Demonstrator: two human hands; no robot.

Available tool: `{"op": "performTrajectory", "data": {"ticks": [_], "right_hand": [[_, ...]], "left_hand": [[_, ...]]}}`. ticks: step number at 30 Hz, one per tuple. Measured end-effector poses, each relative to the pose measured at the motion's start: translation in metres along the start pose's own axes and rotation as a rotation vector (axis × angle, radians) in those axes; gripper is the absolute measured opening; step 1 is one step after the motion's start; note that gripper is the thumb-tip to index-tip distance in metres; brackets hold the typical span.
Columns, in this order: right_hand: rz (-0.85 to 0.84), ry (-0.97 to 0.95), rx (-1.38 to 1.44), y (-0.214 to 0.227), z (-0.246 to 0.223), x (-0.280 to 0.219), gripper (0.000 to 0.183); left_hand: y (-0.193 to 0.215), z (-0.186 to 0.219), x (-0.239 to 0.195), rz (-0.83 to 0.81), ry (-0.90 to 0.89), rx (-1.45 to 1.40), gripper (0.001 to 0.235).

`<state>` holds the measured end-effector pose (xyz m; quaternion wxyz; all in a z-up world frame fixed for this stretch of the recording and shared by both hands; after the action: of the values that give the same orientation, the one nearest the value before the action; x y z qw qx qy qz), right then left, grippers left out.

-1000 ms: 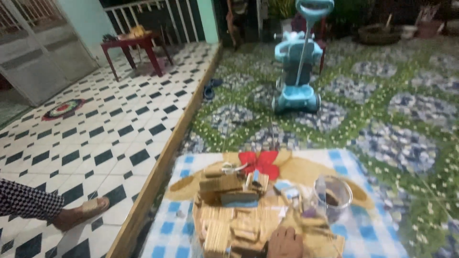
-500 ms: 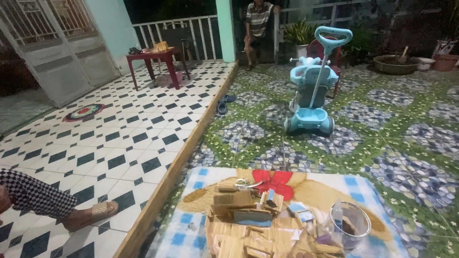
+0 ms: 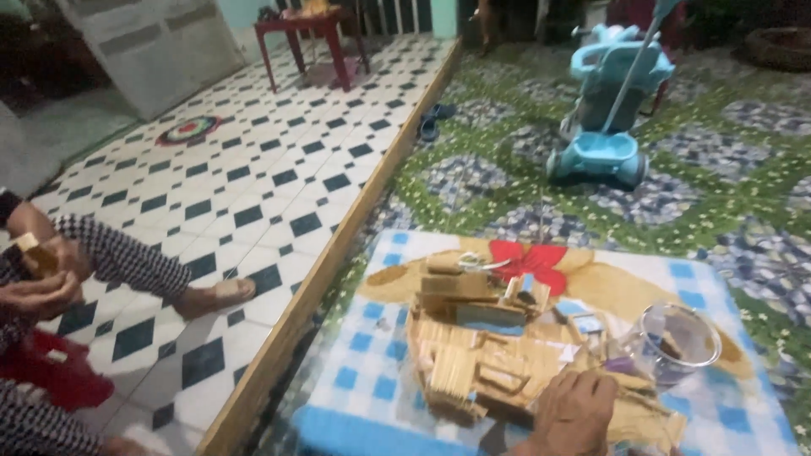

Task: Assembling a model house using toothpicks and glue on a small table

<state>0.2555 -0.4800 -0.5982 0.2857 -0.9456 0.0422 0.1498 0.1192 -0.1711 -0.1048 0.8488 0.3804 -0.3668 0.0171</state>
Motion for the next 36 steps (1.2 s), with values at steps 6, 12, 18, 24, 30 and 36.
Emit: {"op": "performTrajectory", "data": {"ticks": [6, 12, 18, 24, 30, 36], "right_hand": [[0.049, -0.081, -0.001, -0.198, -0.051, -0.111, 0.06], [0.695, 0.705, -0.8, -0.374, -0.171, -0.324, 0.017], [0.693, 0.733, -0.814, -0.377, -0.174, -0.328, 0.016], [0.636, 0.742, -0.845, -0.392, -0.183, -0.331, 0.024], [0.653, 0.655, -0.758, -0.395, -0.185, -0.335, 0.021], [0.749, 0.756, -0.795, -0.404, -0.191, -0.346, 0.017]], "left_hand": [[0.029, 0.016, 0.002, -0.053, 0.075, -0.248, 0.036], [0.038, 0.01, 0.003, -0.027, 0.191, -0.378, 0.023], [0.05, 0.013, 0.007, 0.013, 0.231, -0.463, 0.006], [0.074, 0.011, 0.017, -0.032, 0.422, -0.798, 0.011], [0.115, 0.002, 0.006, -0.108, 0.83, -1.284, 0.019], [0.184, -0.049, -0.003, 0.122, 0.743, -1.282, 0.026]]}}
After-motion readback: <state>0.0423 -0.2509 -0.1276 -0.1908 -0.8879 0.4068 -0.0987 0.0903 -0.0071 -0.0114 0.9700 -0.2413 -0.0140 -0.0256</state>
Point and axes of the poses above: each hand's wrist, its own x-axis towards the middle knuckle, its own y-axis out of the back of the hand, z = x × y, the point moved 7 cm from there along x, towards the middle knuckle, and after that the axes turned 13 degrees about -x, right-handed, at the moved point
